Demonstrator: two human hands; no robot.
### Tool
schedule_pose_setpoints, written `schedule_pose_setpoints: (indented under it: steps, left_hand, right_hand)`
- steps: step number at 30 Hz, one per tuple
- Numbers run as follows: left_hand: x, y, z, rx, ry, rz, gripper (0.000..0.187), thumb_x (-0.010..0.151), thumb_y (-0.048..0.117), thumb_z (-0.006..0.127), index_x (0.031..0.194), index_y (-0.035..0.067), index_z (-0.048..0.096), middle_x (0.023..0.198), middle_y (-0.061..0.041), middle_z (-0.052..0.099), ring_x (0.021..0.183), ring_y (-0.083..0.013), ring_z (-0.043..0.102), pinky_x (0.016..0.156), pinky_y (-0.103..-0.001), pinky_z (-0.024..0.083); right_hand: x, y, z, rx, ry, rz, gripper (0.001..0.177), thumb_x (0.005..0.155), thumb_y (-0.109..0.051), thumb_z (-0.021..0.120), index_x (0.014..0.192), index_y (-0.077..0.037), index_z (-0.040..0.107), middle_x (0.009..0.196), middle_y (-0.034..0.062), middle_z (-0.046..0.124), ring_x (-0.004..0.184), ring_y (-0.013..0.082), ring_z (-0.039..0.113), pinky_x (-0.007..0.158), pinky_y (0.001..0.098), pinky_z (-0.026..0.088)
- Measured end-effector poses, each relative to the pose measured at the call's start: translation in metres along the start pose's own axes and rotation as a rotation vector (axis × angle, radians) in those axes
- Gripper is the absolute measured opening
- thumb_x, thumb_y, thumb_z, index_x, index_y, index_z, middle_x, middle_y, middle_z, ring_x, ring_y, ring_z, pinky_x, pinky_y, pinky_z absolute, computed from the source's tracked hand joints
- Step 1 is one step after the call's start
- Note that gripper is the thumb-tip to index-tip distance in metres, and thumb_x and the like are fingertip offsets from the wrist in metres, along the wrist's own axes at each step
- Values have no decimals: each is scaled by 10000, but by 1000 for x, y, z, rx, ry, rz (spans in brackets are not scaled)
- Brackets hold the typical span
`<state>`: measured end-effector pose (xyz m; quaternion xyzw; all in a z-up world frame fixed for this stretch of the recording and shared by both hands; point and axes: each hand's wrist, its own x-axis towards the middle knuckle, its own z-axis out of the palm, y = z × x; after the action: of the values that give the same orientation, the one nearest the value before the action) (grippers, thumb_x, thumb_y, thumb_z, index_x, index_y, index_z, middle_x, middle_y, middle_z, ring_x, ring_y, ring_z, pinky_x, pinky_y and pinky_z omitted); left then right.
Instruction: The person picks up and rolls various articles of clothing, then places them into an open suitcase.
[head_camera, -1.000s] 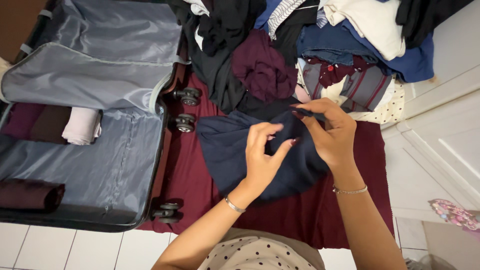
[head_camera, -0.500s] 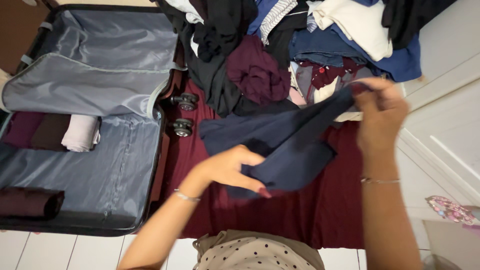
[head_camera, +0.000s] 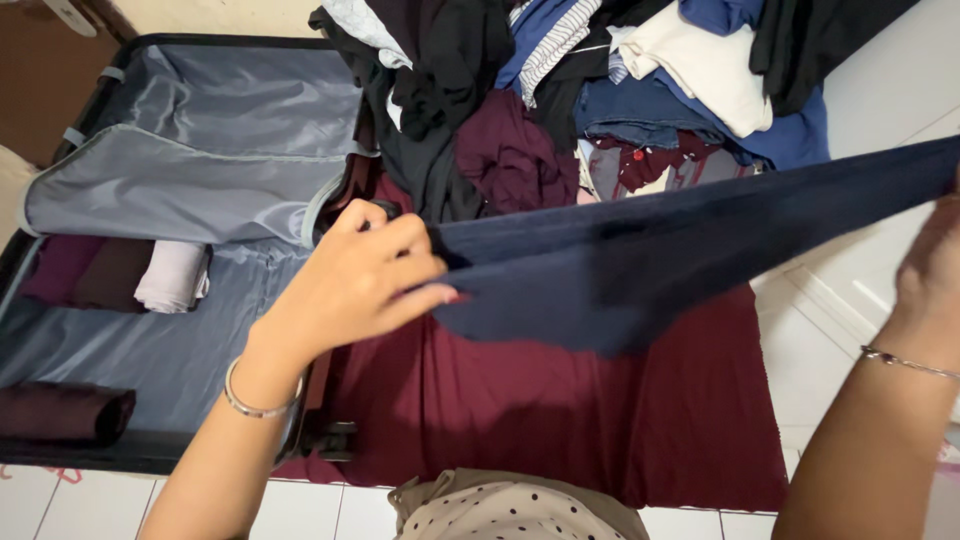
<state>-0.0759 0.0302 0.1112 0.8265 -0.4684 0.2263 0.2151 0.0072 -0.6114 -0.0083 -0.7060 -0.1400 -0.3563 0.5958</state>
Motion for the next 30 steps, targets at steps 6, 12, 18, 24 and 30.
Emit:
schedule_pose_setpoints:
  steps: [6,12,18,24,30]
  left_hand:
    - [1,-4,5,-170,-19,-141,267,879,261,790,1097,125,715,896,5,683,762,-220,529,759,-349,444]
    - [2,-8,12,-158,-22,-232,292,826,294,824,1061,140,745,856,10,724,708,-219,524,728,-329,432]
    - [9,-31,-2,24,80,-96,222,831,325,833,886,132,737,845,24,693,913,-207,580,967,-422,367]
    - [12,-75,9,396,108,-159,279,877,404,821,893,137,740,942,23,673,1064,-246,554,964,-488,331]
    - [41,-116,4,575,137,-154,213,936,368,802,988,168,746,1012,6,668,1102,-272,537,938,-496,335]
  right_hand:
    - [2,12,-31,-74,51,154,455,1163,-340,406,1427,10,526,1446,159,563,1365,164,533,1188,288,406]
    - [2,-21,1,-27,100,233,358,1145,-237,504,1400,6,566,1388,118,597,1271,139,570,1128,256,459]
    - [22,-42,33,12,126,218,282,1127,-135,602,1373,1,606,1329,78,632,1177,115,606,1068,224,512]
    - [22,-68,80,-137,110,99,161,1095,49,745,1250,55,702,1119,52,697,989,98,632,922,221,528]
    - [54,-112,119,-132,179,290,58,995,-6,723,981,-56,697,812,24,637,608,82,564,526,227,401]
